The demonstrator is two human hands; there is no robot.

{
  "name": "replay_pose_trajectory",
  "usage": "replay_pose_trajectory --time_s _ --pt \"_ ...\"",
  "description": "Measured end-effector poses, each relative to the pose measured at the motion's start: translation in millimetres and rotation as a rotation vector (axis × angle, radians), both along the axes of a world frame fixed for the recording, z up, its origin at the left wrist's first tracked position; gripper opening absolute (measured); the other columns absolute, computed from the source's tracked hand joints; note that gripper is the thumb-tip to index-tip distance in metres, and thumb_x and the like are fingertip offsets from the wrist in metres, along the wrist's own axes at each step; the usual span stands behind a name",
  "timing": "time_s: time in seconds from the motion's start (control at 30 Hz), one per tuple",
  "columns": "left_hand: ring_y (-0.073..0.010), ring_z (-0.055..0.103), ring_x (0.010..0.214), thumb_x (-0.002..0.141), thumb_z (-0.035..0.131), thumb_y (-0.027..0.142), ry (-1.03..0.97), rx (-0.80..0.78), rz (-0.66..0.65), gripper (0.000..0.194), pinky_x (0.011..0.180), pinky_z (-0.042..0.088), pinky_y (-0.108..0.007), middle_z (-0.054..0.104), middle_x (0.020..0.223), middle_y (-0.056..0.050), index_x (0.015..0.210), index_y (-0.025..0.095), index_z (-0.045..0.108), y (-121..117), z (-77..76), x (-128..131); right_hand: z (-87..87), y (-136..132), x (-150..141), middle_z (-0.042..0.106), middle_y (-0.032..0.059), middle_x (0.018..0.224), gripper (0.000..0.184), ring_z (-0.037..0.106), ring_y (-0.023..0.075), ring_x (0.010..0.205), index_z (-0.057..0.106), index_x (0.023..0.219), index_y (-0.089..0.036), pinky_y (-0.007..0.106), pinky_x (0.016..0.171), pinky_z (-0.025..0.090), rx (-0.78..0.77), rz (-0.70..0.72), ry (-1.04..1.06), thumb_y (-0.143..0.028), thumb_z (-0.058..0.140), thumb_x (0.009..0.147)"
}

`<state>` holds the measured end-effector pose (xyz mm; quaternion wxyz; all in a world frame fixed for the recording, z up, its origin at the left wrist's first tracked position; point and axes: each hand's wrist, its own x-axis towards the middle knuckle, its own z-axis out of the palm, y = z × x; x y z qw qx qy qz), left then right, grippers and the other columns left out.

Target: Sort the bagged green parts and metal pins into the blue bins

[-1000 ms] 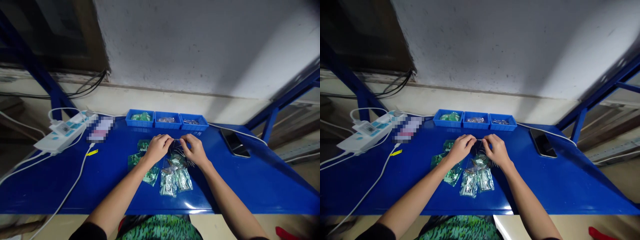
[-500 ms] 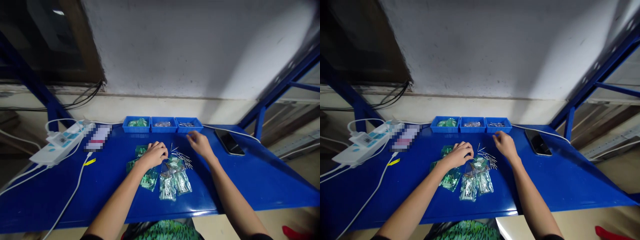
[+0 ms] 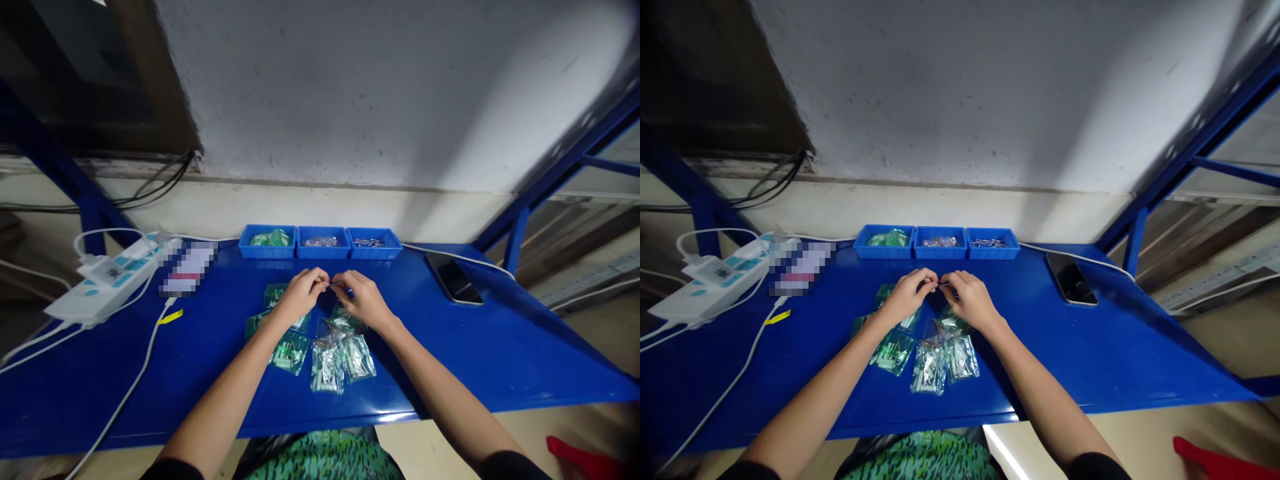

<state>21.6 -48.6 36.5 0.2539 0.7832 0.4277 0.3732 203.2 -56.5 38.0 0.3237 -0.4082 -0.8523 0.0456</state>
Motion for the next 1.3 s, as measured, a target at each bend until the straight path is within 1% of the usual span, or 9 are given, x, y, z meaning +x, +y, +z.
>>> replay_pose_trajectory --time_s 0.17,0.4,0.6,0.8,0.93,1.03,1.13,1.2,1.3 --pt "-0.0135 0.063 0.074 0.085 0.052 0.023 -0.16 -0.059 0.01 0.011 0.071 0.047 -0.025 0.065 0.078 0.0 0.095 0.02 0.057 0 -6.1 7 -0.3 2 5 0.061 0.0058 0.081 0.01 0.056 0.0172 0.072 0.053 0.093 -0.019 0.026 0.064 0.041 -0.069 -0.014 0.004 -0.023 0.043 0.091" --pt "-0.0159 0.058 0.074 0.087 0.05 0.024 0.02 0.128 0.168 0.015 0.073 0.045 -0.029 0.064 0.077 -0.002 0.079 0.019 0.062 -4 -2.0 10 -3.3 3 4 0.061 0.0046 0.077 0.017 0.056 0.0166 0.068 0.053 0.091 -0.019 0.026 0.061 0.04 -0.109 -0.043 0.034 -0.031 0.041 0.093" --pt "-0.0161 0.061 0.072 0.091 0.042 0.033 -0.008 0.034 0.146 0.026 0.067 0.044 -0.026 0.066 0.075 -0.002 0.082 0.02 0.062 -4 -5.4 11 15.7 -1 12 0.06 0.0066 0.075 0.018 0.054 0.0188 0.07 0.056 0.085 -0.019 0.03 0.066 0.04 0.112 -0.038 -0.034 -0.026 0.04 0.092" --pt "-0.0244 0.06 0.087 0.084 0.053 0.039 0.256 -0.003 0.236 0.024 0.076 0.045 -0.035 0.066 0.088 -0.007 0.085 0.018 0.064 12 -7.8 30 55.6 15 46 0.056 0.0066 0.076 0.015 0.053 0.0193 0.071 0.054 0.091 -0.02 0.034 0.071 0.042 0.444 -0.419 0.429 -0.026 0.04 0.09" --pt "-0.0288 0.054 0.095 0.081 0.057 0.03 0.468 0.013 0.248 0.011 0.082 0.04 -0.044 0.061 0.095 -0.009 0.083 0.021 0.064 16 -6.6 42 43.6 37 56 0.056 0.0066 0.079 0.03 0.053 0.0199 0.07 0.049 0.113 -0.017 0.035 0.068 0.044 0.328 -0.561 0.422 -0.032 0.046 0.087" --pt "-0.0252 0.052 0.093 0.084 0.053 0.022 0.47 0.045 0.193 0.01 0.082 0.038 -0.041 0.061 0.092 -0.006 0.081 0.023 0.063 9 -9.2 37 14.6 36 48 0.059 0.0075 0.083 0.037 0.056 0.0201 0.073 0.046 0.119 -0.015 0.034 0.069 0.045 0.149 -0.497 0.331 -0.032 0.048 0.086" --pt "-0.022 0.053 0.089 0.085 0.052 0.018 0.386 0.064 0.153 0.01 0.081 0.039 -0.037 0.064 0.087 -0.003 0.084 0.023 0.06 1 -11.6 22 -5.9 21 27 0.061 0.0042 0.077 0.022 0.057 0.0167 0.067 0.056 0.104 -0.018 0.029 0.064 0.045 -0.086 -0.218 0.181 -0.03 0.047 0.088" --pt "-0.0203 0.055 0.085 0.085 0.05 0.018 0.262 0.055 0.139 0.01 0.079 0.041 -0.035 0.065 0.085 -0.002 0.084 0.022 0.059 -1 -10.9 13 -9.4 12 12 0.062 0.0042 0.081 0.018 0.058 0.0161 0.072 0.058 0.1 -0.019 0.027 0.067 0.045 -0.132 -0.033 0.11 -0.028 0.048 0.088" --pt "-0.0183 0.059 0.082 0.086 0.049 0.019 0.019 0.043 0.164 0.009 0.078 0.044 -0.032 0.065 0.083 -0.002 0.092 0.022 0.055 -1 -7.9 8 -7.2 6 -2 0.06 0.0035 0.081 0.022 0.057 0.0165 0.073 0.054 0.108 -0.02 0.027 0.068 0.045 -0.112 0.045 0.112 -0.027 0.049 0.088"
